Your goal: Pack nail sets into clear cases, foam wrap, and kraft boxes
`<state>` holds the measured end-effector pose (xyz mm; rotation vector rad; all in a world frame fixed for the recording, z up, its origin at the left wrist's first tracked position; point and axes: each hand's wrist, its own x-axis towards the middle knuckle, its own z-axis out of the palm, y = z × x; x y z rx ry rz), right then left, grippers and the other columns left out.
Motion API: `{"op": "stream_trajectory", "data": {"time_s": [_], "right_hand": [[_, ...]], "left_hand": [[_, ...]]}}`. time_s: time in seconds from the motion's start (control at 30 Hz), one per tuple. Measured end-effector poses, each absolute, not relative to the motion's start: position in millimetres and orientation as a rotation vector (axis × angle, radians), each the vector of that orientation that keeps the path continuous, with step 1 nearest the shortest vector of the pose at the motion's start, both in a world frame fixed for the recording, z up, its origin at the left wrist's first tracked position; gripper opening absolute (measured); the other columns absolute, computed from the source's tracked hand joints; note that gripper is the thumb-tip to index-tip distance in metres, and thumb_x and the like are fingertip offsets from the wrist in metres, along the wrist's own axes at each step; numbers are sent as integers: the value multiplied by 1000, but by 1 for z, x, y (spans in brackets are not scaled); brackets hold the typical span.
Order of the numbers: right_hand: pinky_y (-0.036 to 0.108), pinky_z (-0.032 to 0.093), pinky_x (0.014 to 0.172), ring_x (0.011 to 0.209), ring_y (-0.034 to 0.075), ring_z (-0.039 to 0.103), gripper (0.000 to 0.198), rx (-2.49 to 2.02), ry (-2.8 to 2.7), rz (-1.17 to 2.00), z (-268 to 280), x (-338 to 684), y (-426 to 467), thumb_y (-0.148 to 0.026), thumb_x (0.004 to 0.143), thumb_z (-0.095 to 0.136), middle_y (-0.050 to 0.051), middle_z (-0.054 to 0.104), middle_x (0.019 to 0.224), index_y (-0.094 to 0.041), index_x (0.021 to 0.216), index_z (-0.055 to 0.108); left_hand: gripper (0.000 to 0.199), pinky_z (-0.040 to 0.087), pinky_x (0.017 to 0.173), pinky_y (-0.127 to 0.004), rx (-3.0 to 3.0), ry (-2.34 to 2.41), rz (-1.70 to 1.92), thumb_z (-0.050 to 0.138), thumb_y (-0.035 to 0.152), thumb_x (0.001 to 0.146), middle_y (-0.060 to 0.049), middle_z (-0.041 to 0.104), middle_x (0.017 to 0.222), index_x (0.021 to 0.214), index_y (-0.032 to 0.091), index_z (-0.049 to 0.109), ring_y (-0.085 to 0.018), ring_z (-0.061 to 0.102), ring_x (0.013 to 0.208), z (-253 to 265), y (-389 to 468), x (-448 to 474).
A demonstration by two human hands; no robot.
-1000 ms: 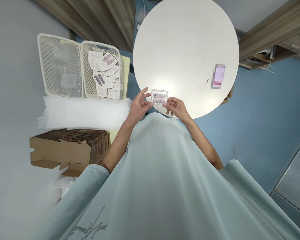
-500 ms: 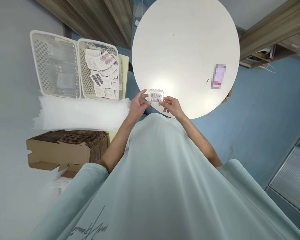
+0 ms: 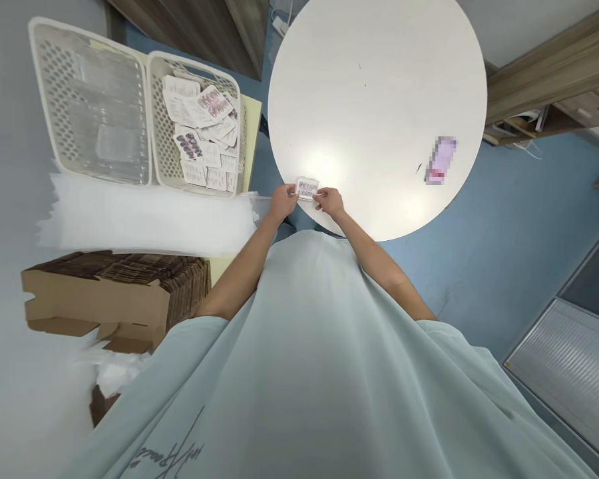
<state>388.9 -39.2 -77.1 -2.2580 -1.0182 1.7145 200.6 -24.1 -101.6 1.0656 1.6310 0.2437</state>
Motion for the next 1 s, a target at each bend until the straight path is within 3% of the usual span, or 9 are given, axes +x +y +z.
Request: {"op": "stream_trajectory", "data": {"time_s": [0.17, 0.43, 0.67, 0.83, 1.0], "right_hand": [[35, 69, 94, 88, 19, 87, 28, -2286, -1033, 1722, -85, 388, -36, -22, 109, 69, 11, 88, 121, -16, 137, 72], [29, 67, 78, 72, 16, 81, 37, -2296, -1065, 1748, -78, 393, -33, -18, 107, 71, 11, 88, 119, -15, 143, 69], [38, 68, 96, 77, 17, 81, 25, -2165, -1441, 1627, -39, 401, -35, -27, 108, 68, 11, 86, 127, -18, 130, 75], [44, 66, 103, 83, 21, 83, 23, -1927, -1597, 1565, 0, 388, -31, -35, 106, 67, 7, 86, 120, -23, 123, 78], [44, 66, 101, 88, 23, 80, 28, -1690, -1773, 1551, 28, 344, -22, -45, 105, 68, 6, 86, 117, -26, 121, 80]], "left_hand": [[55, 52, 129, -53, 1081, 1617, 192, 68, 12, 86, -19, 78, 149, 139, 13, 77, -38, 74, 139, -103, -22, 207], [54, 51, 130, -51, 1038, 1554, 223, 64, 11, 94, -23, 70, 161, 148, 8, 72, -35, 73, 142, -82, -30, 200], [47, 60, 120, -48, 1018, 1549, 440, 62, 24, 101, -15, 78, 152, 146, 18, 74, -29, 79, 130, -42, -60, 166], [36, 65, 112, -47, 1002, 1721, 614, 63, 34, 102, -14, 83, 138, 133, 20, 77, -29, 81, 116, -13, -97, 110], [36, 64, 114, -50, 914, 2077, 719, 69, 33, 99, -18, 74, 145, 133, 21, 73, -34, 73, 132, -22, -129, 37]]}}
